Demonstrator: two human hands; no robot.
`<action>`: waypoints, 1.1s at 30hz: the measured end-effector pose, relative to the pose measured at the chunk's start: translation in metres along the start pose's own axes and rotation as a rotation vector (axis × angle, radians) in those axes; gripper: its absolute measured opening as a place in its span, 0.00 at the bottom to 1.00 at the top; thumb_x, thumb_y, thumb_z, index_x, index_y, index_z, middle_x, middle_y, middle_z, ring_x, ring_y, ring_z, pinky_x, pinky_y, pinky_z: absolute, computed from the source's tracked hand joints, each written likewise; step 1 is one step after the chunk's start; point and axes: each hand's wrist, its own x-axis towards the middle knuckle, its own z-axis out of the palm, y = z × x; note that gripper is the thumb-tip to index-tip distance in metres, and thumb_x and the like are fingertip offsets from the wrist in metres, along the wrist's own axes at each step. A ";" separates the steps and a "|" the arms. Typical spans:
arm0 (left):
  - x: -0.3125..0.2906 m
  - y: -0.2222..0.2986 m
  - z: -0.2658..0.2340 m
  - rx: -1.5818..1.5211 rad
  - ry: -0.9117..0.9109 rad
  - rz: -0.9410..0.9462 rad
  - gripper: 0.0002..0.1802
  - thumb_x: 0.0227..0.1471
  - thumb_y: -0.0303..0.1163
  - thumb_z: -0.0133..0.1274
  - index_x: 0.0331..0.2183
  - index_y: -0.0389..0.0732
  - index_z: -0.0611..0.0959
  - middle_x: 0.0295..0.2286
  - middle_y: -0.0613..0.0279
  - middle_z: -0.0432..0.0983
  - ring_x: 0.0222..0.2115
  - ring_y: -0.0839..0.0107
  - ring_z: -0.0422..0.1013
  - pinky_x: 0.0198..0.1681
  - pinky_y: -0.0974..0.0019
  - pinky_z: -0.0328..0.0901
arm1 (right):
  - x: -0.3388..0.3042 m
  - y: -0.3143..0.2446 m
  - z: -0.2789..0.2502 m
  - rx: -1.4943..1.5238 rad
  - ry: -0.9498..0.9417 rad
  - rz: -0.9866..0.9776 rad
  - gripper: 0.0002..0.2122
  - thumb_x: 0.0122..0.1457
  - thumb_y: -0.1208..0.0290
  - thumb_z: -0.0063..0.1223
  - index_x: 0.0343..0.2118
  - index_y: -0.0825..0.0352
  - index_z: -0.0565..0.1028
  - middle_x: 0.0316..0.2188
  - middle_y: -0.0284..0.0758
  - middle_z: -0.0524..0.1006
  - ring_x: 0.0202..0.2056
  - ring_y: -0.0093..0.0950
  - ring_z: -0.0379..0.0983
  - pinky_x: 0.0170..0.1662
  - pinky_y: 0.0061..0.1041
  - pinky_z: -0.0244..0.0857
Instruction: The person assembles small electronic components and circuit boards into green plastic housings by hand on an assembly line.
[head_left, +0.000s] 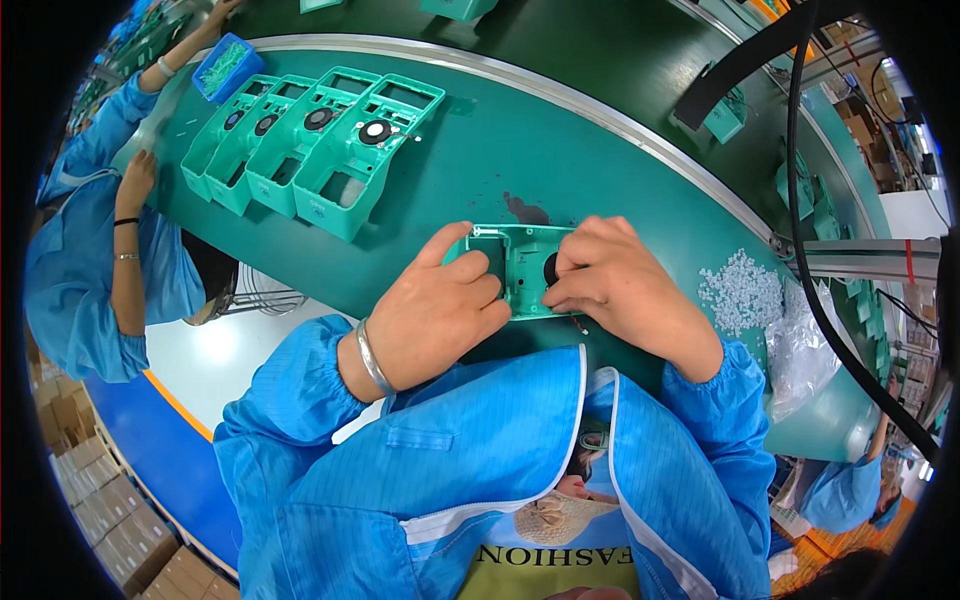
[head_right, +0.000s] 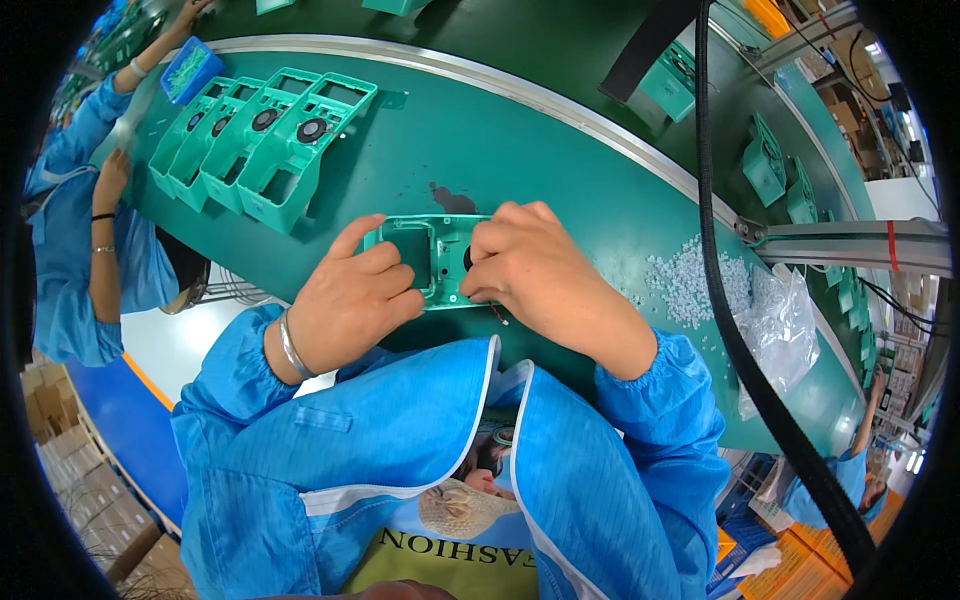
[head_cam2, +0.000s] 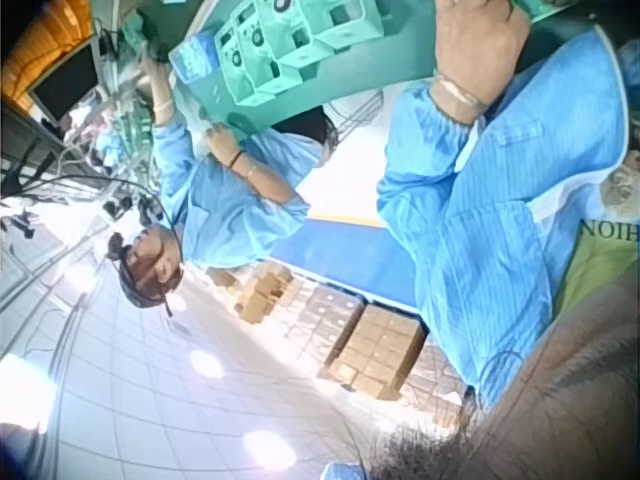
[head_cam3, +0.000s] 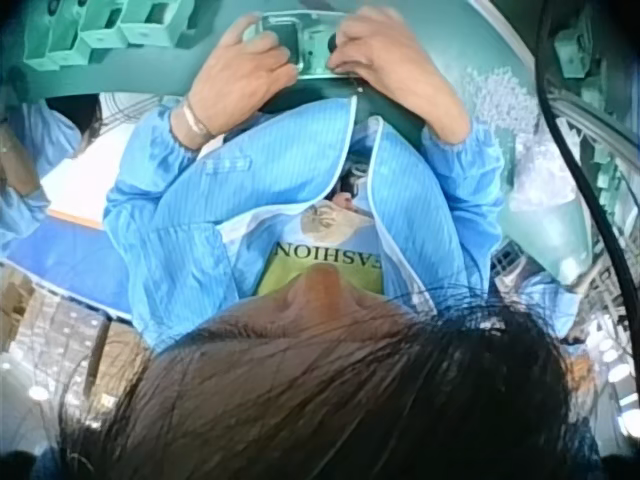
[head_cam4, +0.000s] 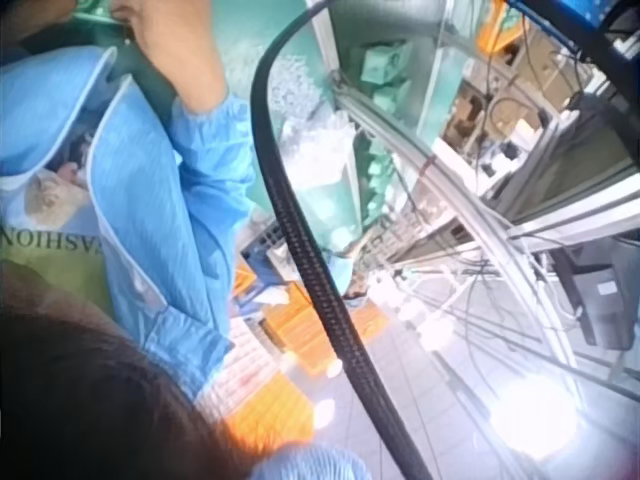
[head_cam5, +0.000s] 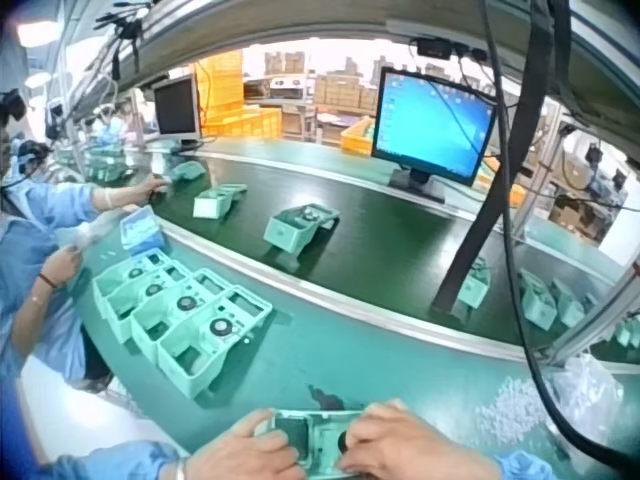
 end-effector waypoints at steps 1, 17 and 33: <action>0.000 -0.001 -0.001 -0.003 -0.002 0.009 0.02 0.44 0.31 0.55 0.24 0.48 0.77 0.23 0.69 0.65 0.33 0.68 0.69 0.64 0.41 0.60 | 0.000 0.000 0.000 -0.001 -0.001 -0.002 0.06 0.44 0.71 0.70 0.27 0.57 0.84 0.29 0.24 0.73 0.40 0.29 0.70 0.46 0.32 0.60; 0.012 -0.009 0.003 0.041 0.000 -0.005 0.07 0.44 0.34 0.64 0.24 0.48 0.79 0.23 0.68 0.69 0.34 0.66 0.70 0.62 0.42 0.61 | -0.018 0.001 -0.003 0.010 0.248 0.083 0.08 0.48 0.75 0.69 0.32 0.58 0.84 0.30 0.28 0.75 0.39 0.32 0.71 0.46 0.33 0.60; 0.297 -0.171 0.092 0.381 0.026 -0.452 0.16 0.58 0.49 0.57 0.32 0.48 0.88 0.31 0.63 0.84 0.41 0.59 0.77 0.50 0.48 0.62 | -0.149 -0.019 -0.025 -0.237 0.558 0.492 0.12 0.45 0.82 0.67 0.35 0.66 0.83 0.31 0.36 0.76 0.38 0.37 0.71 0.44 0.34 0.61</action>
